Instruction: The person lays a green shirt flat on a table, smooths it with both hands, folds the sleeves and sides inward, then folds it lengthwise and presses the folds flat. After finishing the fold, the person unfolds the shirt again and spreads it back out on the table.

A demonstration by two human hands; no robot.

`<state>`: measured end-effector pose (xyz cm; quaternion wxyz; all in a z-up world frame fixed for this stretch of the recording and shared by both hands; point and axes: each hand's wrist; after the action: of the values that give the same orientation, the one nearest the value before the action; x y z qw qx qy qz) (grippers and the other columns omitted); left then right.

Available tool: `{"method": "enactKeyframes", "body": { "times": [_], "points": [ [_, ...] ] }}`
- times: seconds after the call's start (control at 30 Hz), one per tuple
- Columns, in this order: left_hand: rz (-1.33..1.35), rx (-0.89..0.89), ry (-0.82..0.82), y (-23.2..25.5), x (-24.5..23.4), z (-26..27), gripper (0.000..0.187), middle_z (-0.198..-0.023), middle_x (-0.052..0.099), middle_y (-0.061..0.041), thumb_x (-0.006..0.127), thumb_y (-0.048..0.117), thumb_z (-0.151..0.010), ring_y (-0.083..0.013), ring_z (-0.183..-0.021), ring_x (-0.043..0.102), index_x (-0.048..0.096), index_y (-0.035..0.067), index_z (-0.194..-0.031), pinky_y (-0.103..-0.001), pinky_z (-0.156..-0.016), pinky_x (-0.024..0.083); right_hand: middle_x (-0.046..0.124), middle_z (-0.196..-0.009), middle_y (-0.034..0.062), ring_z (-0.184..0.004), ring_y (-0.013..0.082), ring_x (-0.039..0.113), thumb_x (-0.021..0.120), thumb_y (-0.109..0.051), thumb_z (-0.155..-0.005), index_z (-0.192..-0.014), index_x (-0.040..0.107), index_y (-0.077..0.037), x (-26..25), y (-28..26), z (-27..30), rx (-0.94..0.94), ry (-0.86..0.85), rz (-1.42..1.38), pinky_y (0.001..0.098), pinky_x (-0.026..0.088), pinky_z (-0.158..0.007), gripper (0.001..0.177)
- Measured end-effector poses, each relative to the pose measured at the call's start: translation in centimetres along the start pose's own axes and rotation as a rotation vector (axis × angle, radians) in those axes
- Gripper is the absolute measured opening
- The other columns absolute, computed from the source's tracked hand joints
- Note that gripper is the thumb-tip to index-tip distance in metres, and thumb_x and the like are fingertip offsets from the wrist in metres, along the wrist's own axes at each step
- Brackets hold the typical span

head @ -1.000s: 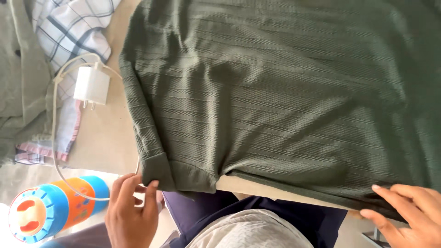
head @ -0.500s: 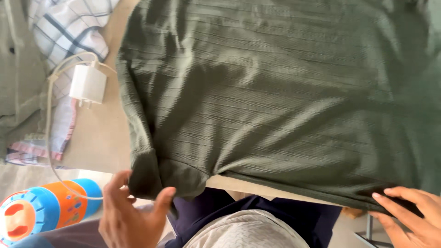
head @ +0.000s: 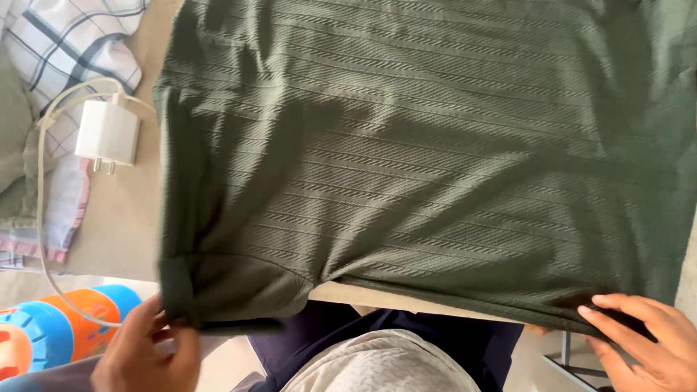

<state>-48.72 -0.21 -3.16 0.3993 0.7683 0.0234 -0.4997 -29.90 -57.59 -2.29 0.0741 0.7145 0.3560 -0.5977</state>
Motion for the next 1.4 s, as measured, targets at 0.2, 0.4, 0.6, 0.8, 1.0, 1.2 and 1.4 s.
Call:
{"method": "enactKeyframes", "body": {
  "times": [0.2,0.4,0.6,0.8,1.0,1.2,1.4],
  "points": [
    [0.921,-0.034,-0.014,-9.2,-1.5,1.9,0.003,-0.093,0.071,-0.01,0.062,0.004,-0.105,-0.0163,-0.092,0.075,0.06,0.003,-0.107,-0.032,-0.095,0.063,0.072,-0.111,0.007,-0.097,0.0247,0.072,0.085,-0.01,-0.053,-0.102,0.079,-0.016,1.3,4.0,2.3,-0.023,-0.029,0.015,0.0359,0.058,-0.084,0.05],
    [0.349,-0.125,0.192,-0.7,-0.2,0.5,0.037,-0.109,0.068,-0.012,0.078,0.009,-0.1,-0.0136,-0.091,0.065,0.061,-0.004,-0.131,-0.022,-0.074,0.049,0.071,-0.114,0.0068,-0.097,0.0213,0.072,0.087,-0.018,-0.054,-0.105,0.078,-0.018,2.4,6.7,3.9,-0.068,-0.05,-0.031,0.0327,0.059,-0.083,0.052],
    [-0.04,-0.088,0.065,2.2,-0.7,-1.9,0.031,-0.104,0.072,-0.008,0.083,0.016,-0.091,-0.0109,-0.076,0.064,0.073,0.003,-0.116,-0.025,-0.058,0.046,0.071,-0.113,0.0059,-0.096,0.0208,0.072,0.087,-0.019,-0.054,-0.105,0.078,-0.018,2.1,6.5,3.4,-0.089,-0.049,-0.02,0.0329,0.059,-0.085,0.052],
    [-0.025,-0.168,0.089,-4.1,0.2,-0.7,0.023,-0.085,0.072,-0.01,0.079,0.018,-0.103,-0.0124,-0.076,0.068,0.072,-0.004,-0.109,-0.024,-0.071,0.051,0.072,-0.112,0.0044,-0.097,0.0214,0.073,0.086,-0.019,-0.057,-0.106,0.078,-0.018,1.5,5.8,2.9,-0.091,-0.036,-0.019,0.034,0.059,-0.085,0.049],
    [0.714,-0.156,0.194,-8.1,-0.3,-0.3,0.023,-0.108,0.072,-0.014,0.062,0.01,-0.119,-0.0157,-0.099,0.068,0.065,-0.012,-0.118,-0.026,-0.101,0.053,0.072,-0.116,0.0043,-0.1,0.0232,0.073,0.083,-0.017,-0.058,-0.106,0.077,-0.017,1.5,7.8,4.2,-0.121,-0.066,-0.033,0.0354,0.059,-0.088,0.048],
    [0.916,-0.213,0.149,-5.3,-0.3,-1.3,0.028,-0.113,0.07,-0.017,0.06,0.018,-0.119,-0.018,-0.102,0.068,0.059,-0.01,-0.117,-0.032,-0.103,0.055,0.073,-0.122,0.0091,-0.107,0.0262,0.069,0.067,-0.004,-0.064,-0.122,0.07,-0.007,4.3,18.2,15.2,-0.075,-0.002,-0.008,0.0357,0.058,-0.092,0.059],
    [0.893,-0.248,0.199,-5.6,-0.5,-1.8,0.019,-0.113,0.071,-0.018,0.058,0.01,-0.119,-0.02,-0.1,0.071,0.057,-0.009,-0.119,-0.033,-0.1,0.059,0.072,-0.118,0.007,-0.103,0.0213,0.069,0.062,-0.002,-0.071,-0.121,0.072,-0.009,2.3,14.5,11.5,0.168,0.032,-0.095,0.0323,0.057,-0.089,0.051]
  ]
}}
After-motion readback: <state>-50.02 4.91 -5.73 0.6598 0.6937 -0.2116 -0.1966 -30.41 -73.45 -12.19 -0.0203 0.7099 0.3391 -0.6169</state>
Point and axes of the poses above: each hand's wrist, its own z-axis away from the middle knuckle, its own x-axis out of the palm, y = z × x
